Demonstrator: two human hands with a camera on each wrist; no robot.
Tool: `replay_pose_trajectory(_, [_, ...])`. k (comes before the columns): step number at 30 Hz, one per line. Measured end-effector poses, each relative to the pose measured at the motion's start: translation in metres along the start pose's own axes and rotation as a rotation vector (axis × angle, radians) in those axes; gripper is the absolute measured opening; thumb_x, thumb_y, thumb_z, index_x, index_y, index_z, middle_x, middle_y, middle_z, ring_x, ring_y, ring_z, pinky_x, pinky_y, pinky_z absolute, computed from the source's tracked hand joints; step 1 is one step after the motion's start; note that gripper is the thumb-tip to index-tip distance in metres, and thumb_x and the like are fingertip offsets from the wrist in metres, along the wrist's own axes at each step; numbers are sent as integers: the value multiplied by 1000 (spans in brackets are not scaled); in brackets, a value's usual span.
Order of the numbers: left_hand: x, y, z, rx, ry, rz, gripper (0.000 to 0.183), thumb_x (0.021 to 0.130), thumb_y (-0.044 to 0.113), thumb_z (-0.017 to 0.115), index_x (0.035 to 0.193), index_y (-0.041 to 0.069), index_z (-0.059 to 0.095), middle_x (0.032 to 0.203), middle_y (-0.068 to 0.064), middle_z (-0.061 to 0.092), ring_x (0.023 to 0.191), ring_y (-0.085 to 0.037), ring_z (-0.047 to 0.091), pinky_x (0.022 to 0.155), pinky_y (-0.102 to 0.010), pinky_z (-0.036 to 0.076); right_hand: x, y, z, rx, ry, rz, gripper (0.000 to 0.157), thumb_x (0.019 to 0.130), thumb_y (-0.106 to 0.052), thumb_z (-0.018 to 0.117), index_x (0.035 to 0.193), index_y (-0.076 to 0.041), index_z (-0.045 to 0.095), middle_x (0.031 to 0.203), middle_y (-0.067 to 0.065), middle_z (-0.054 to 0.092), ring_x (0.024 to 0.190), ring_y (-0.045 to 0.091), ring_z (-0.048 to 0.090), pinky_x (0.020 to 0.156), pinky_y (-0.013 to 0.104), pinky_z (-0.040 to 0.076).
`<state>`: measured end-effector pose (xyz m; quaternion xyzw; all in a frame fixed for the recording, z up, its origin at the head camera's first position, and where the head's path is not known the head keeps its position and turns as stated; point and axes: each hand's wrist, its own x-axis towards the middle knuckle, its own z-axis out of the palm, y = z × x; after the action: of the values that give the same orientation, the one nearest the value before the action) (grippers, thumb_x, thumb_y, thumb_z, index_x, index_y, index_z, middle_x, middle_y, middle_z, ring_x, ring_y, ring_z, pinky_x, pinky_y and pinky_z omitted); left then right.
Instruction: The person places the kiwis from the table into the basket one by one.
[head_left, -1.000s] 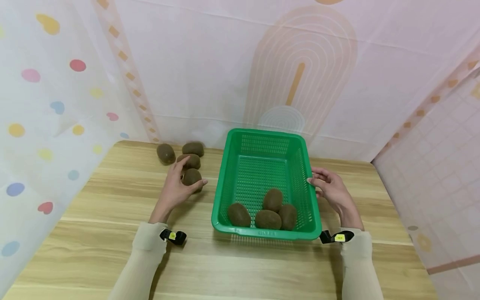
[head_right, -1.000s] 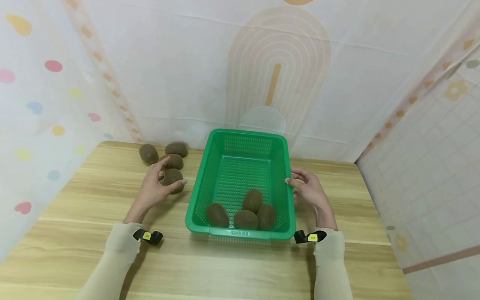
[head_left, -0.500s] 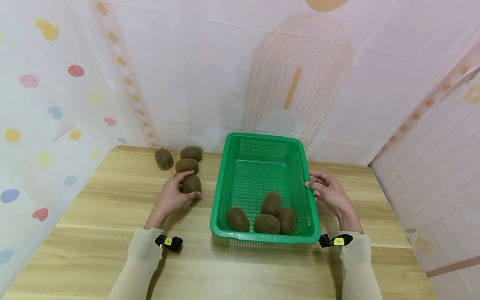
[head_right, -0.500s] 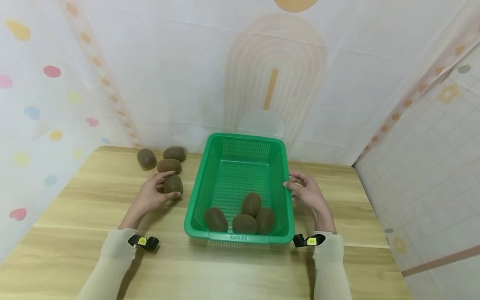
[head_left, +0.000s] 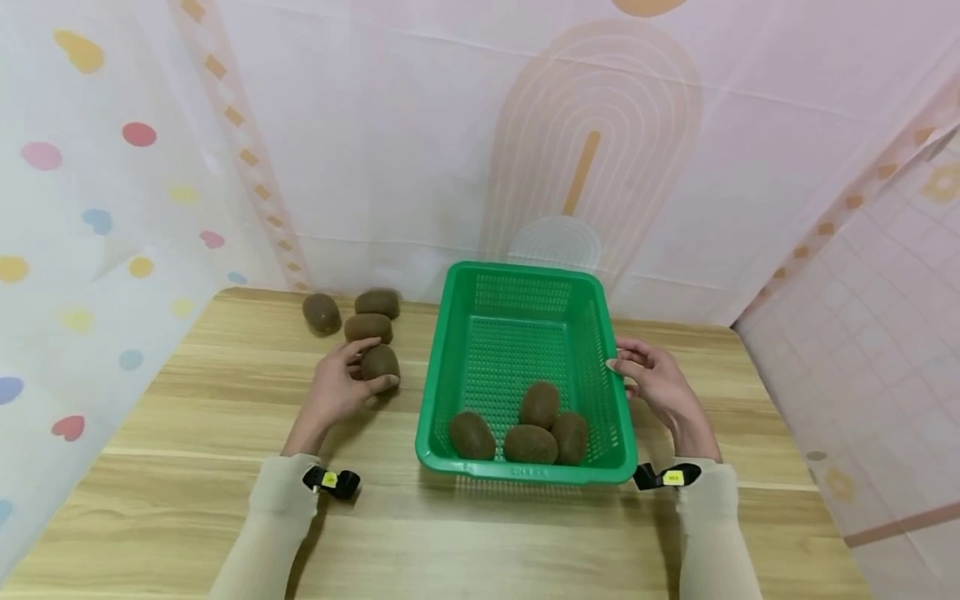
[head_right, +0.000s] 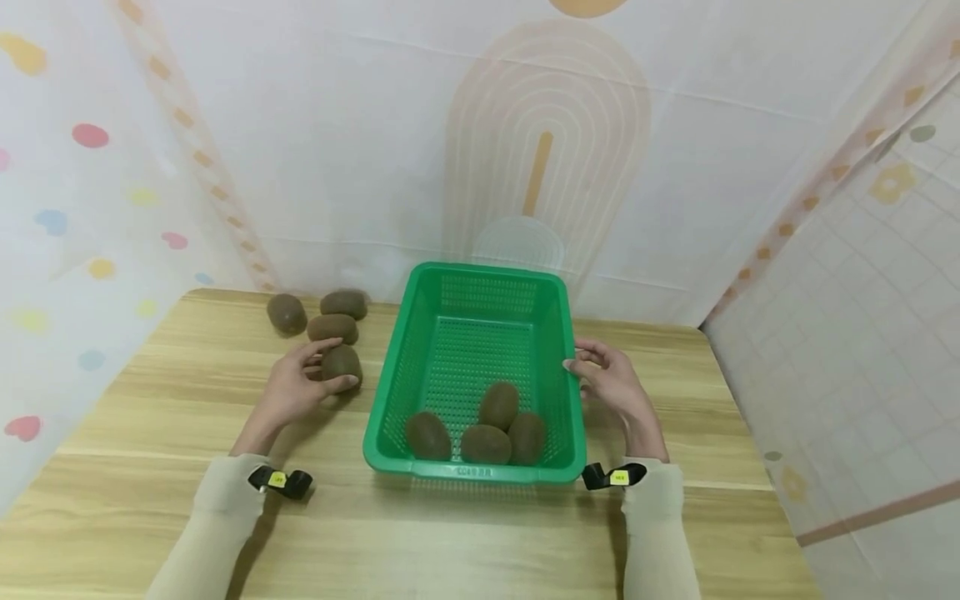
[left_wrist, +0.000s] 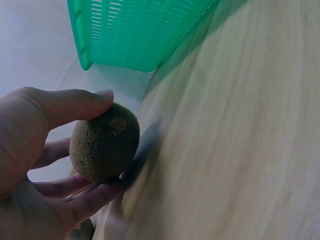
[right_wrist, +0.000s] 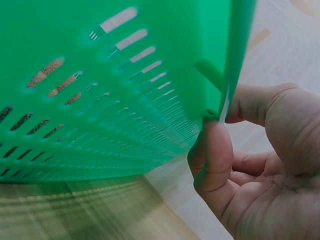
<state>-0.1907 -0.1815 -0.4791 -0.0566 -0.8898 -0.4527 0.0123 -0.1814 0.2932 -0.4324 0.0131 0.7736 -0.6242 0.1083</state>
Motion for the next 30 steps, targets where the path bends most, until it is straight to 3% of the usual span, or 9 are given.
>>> replay_pose_trajectory(11, [0, 13, -2, -66, 31, 26, 71, 87, 26, 85, 148, 6, 54, 137, -22, 60, 122, -41, 63, 102, -52, 56, 1, -1, 0, -9, 4, 4, 51, 103, -13, 60, 150, 0, 45, 107, -3, 58, 82, 5, 57, 64, 25, 52])
replay_pose_trajectory(21, [-4, 28, -3, -159, 84, 141, 66, 87, 28, 85, 145, 12, 58, 137, -13, 62, 123, -32, 62, 99, -46, 58, -2, -1, -1, -12, -4, 11, 50, 104, -14, 58, 150, 0, 44, 106, -4, 57, 82, 5, 56, 66, 25, 51])
replay_pose_trajectory(30, [-10, 50, -3, -174, 126, 182, 64, 85, 28, 86, 143, 18, 61, 132, -7, 63, 114, -24, 65, 97, -27, 58, -2, -1, -1, -5, -4, 0, 49, 104, -13, 59, 148, 1, 45, 104, -6, 57, 81, 4, 56, 65, 24, 52])
